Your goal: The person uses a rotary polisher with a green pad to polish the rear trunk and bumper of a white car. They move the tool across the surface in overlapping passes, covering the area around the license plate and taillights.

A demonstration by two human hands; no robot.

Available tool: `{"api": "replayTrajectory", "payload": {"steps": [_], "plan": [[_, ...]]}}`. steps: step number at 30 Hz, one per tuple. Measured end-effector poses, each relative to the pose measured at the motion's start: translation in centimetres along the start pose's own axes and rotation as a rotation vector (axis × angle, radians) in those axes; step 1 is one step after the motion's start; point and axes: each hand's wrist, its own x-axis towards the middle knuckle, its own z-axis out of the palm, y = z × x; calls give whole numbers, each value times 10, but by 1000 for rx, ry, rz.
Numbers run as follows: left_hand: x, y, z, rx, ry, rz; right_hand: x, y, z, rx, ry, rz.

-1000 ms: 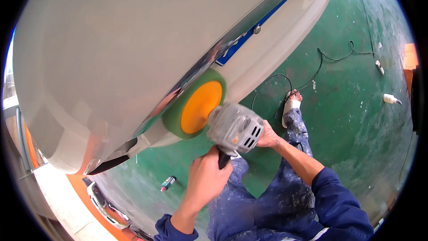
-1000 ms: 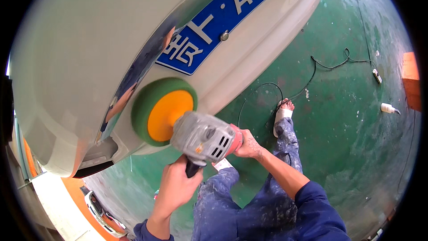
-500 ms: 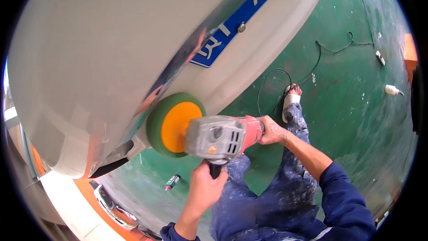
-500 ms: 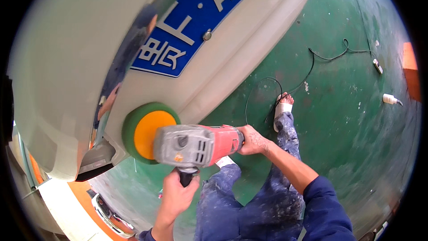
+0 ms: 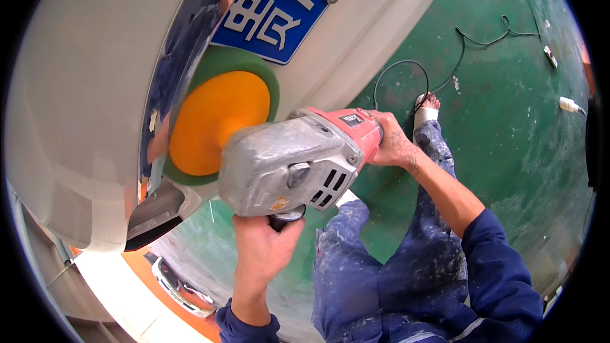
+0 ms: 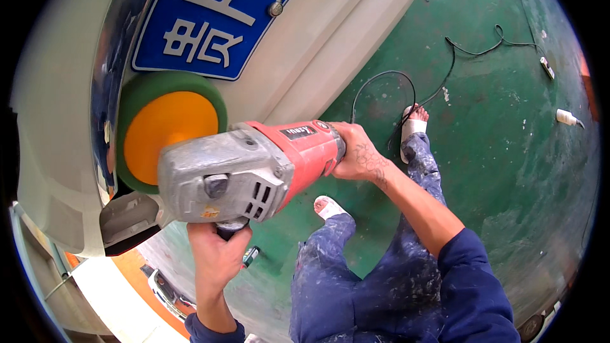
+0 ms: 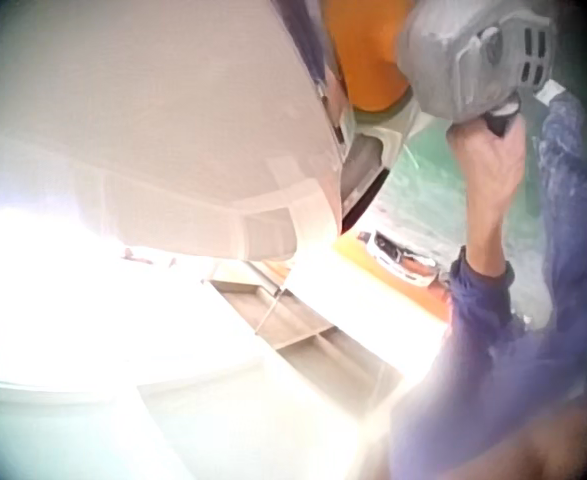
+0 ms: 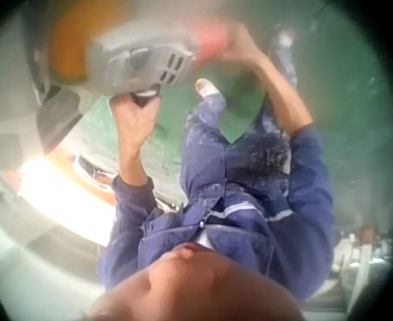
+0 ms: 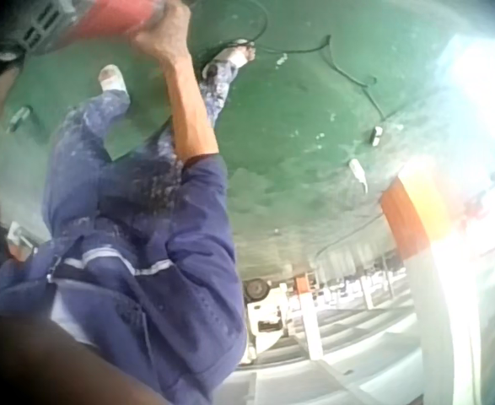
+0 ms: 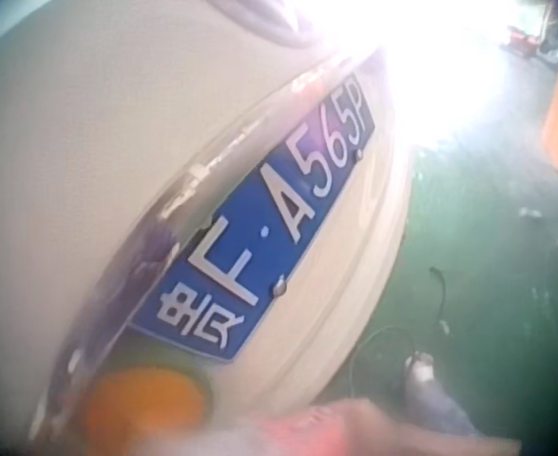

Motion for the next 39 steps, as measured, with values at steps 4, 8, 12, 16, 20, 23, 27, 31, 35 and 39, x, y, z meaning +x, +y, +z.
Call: {"api": "replayTrajectory", "payload": {"steps": [4, 8, 12, 16, 20, 23, 27, 31, 35, 39], "plan": [[-5, -2, 0, -1, 66, 17, 2, -13, -3, 23, -106, 49], [-32, -25, 8, -11, -26, -163, -28, -4, 0, 5, -223, 150], [-46, -41, 35, -98, 12, -234, -45, -7, -19, -102, -318, 250], [-42, -42, 53, -168, -27, -205, -58, -20, -52, -167, -286, 306], [-8, -16, 80, -237, -125, -133, -67, -37, -106, -246, -184, 389], [15, 1, 105, -293, -164, -37, -81, -46, -150, -344, -94, 405], [36, 26, 122, -447, -215, -11, -66, -90, -177, -403, -43, 433], [27, 18, 110, -422, -172, -5, -65, -94, -174, -461, -184, 577], [-13, -26, 94, -358, -49, -74, -60, -67, -118, -314, -226, 423], [-43, -44, 58, -120, 45, -120, -57, -10, -37, -176, -416, 309]]}}
